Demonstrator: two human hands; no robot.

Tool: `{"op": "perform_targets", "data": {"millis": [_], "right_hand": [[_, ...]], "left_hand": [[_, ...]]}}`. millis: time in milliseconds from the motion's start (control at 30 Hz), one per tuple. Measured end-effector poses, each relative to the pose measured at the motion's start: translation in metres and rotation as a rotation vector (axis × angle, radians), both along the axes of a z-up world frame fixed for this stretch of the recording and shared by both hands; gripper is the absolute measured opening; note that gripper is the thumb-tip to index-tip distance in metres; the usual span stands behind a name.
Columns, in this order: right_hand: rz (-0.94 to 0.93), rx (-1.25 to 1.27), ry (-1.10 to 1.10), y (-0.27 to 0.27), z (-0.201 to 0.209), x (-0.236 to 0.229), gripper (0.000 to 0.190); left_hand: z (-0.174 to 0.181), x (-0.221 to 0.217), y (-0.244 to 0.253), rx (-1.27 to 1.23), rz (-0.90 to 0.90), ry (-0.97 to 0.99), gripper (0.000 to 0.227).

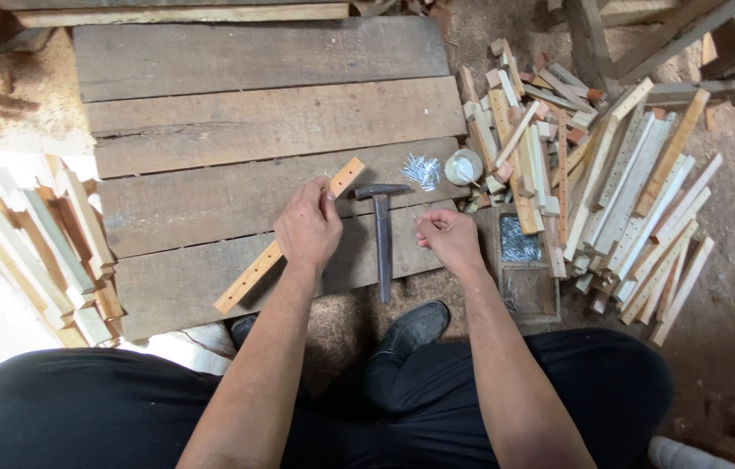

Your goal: The person hammers nails into small wooden strips using a hammer. They pick up nails from a pile, place them on the wood, and strike them until flush. The person handles multiple wooden strips and nails during the process.

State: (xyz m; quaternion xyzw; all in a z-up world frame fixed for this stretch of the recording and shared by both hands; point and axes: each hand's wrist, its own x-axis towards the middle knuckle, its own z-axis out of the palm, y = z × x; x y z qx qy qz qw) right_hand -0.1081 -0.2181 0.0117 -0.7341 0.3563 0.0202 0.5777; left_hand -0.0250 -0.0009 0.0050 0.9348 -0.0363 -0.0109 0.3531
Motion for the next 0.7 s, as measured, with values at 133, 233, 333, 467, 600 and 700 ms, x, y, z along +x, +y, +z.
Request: {"op": "perform_targets", "data": {"millis": [133, 233, 333, 467, 600, 700], "right_hand": [[0.061, -0.056, -0.087, 0.025, -0.003, 0.026, 0.012], [0.059, -0.062, -0.332, 0.051, 0.007, 0.042, 0.008], [0.077, -0.003, -0.417, 0.066, -0.01, 0.06, 0.01], [0.162, 0.061, -0.355, 0.08, -0.014, 0.07, 0.008], [0.267, 0.078, -0.452, 0.08, -0.032, 0.072, 0.019], [0.311, 0.074, -0.43, 0.079, -0.029, 0.075, 0.023]], "left_hand": [[-0.003, 0.003, 0.005, -0.034, 0.012, 0.033, 0.031], [-0.007, 0.005, 0.006, -0.078, -0.002, 0.095, 0.03], [-0.011, 0.007, 0.007, -0.058, 0.009, 0.122, 0.024], [-0.006, 0.008, 0.007, -0.063, 0.007, 0.139, 0.019], [-0.005, 0.008, 0.012, -0.112, -0.006, 0.165, 0.011], [0.002, 0.009, 0.012, -0.138, -0.037, 0.158, 0.01]]}}
